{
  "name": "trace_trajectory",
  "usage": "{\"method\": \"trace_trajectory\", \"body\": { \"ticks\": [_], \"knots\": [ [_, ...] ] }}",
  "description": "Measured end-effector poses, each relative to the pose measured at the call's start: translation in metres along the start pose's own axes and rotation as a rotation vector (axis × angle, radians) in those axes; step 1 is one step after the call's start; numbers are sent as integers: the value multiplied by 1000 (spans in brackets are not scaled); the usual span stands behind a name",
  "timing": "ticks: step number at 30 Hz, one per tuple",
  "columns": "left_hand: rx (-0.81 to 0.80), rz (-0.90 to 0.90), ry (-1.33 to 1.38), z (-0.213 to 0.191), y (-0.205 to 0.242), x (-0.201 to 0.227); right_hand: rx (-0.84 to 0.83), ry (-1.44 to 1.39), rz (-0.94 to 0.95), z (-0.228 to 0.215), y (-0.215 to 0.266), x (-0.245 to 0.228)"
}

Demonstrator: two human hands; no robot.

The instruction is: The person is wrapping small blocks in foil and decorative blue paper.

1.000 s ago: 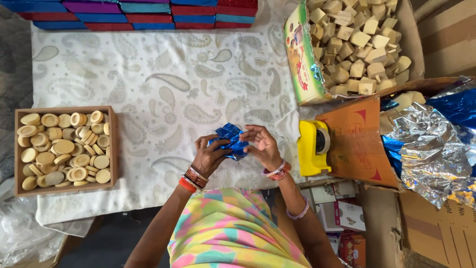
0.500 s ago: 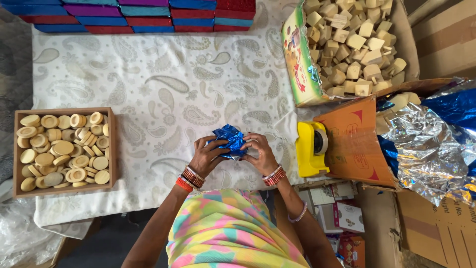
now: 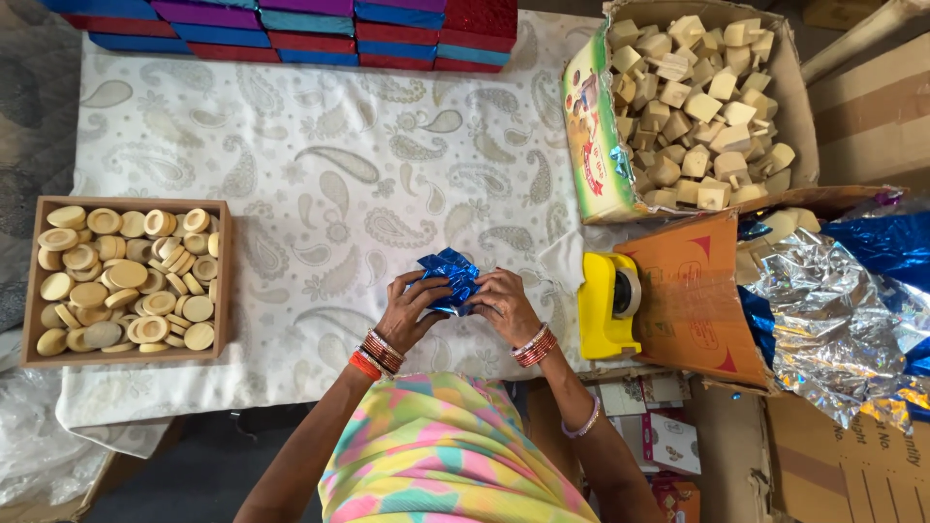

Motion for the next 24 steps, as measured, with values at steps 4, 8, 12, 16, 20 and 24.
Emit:
{"method": "trace_trajectory", "body": {
  "ticks": [4, 8, 12, 16, 20, 24],
  "knots": [
    [-4, -26, 13, 5, 1, -4, -16, -17, -1, -1, -2, -6],
    [6, -43, -8, 7, 2, -3, -21, -26, 12, 4, 1, -3],
    [24, -33, -13, 2, 0, 1, 21, -46, 21, 4, 2, -6],
    [37, -47, -11, 1, 0, -1, 76, -44, 0, 0, 2, -19],
    [39, -34, 40, -2, -3, 3, 108, -37, -48, -1, 9, -25],
    [18, -61, 59, -3, -6, 5, 179, -27, -33, -10, 11, -39]
  ]
}}
Point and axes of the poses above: each hand's wrist, its own y-axis away from the middle knuckle, its own z-axis out of the palm, x = y × z, the point moved 9 cm from there along -y, towards the middle knuckle, and after that the axes turned 13 degrees about -y, right-handed, at the moved point
